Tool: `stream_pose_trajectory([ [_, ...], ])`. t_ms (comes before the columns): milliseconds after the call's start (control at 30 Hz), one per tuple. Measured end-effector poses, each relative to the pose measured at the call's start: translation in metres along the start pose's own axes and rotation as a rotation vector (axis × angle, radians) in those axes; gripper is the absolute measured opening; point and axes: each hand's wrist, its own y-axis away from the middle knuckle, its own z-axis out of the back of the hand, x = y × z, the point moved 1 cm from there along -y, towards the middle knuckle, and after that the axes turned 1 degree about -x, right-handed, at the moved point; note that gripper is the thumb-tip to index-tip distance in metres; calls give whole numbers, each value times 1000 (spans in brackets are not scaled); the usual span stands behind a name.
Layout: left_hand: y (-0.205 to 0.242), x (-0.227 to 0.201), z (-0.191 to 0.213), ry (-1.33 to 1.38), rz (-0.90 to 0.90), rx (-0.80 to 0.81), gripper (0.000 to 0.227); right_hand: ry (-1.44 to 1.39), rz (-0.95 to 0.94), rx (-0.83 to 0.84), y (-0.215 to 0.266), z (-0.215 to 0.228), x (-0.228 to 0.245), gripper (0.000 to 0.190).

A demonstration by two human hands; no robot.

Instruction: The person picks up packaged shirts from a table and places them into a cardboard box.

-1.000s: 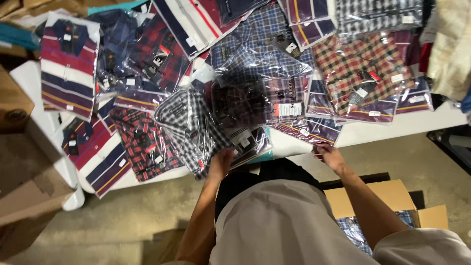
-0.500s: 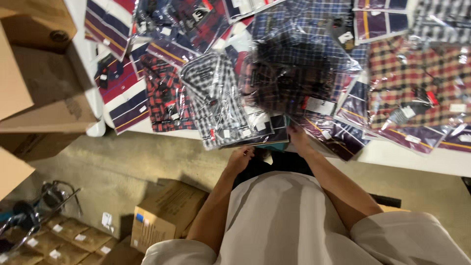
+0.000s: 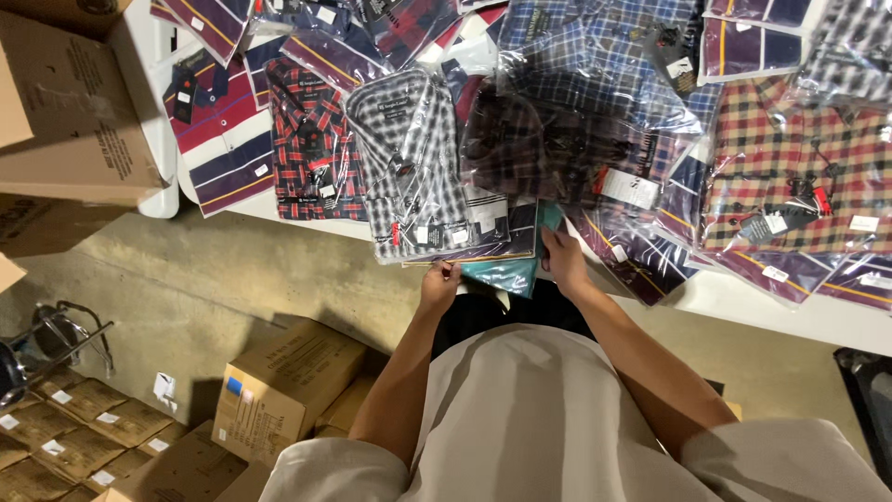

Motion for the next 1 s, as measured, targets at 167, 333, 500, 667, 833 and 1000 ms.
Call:
stream_pose_trajectory([
  [167,3,-12,28,-95,188,105,38,-186,29,76,58,7,15,53],
  [333,21,-62,75,-235,120,272,41,-150,57,48,138,14,55,50],
  [500,48,-29,53,-111,-4,454,77,160,104,247,233,0,128,60],
  [667,126,-34,65,893,425,810,59,221,314,613,294,-18,153,29],
  [833,115,3,87,1278,164,489,30,577,396,693,317,-35,189,18],
  [1000,121,52,208,1324,136,41,54,585,-128,195,316,-103,215,43],
])
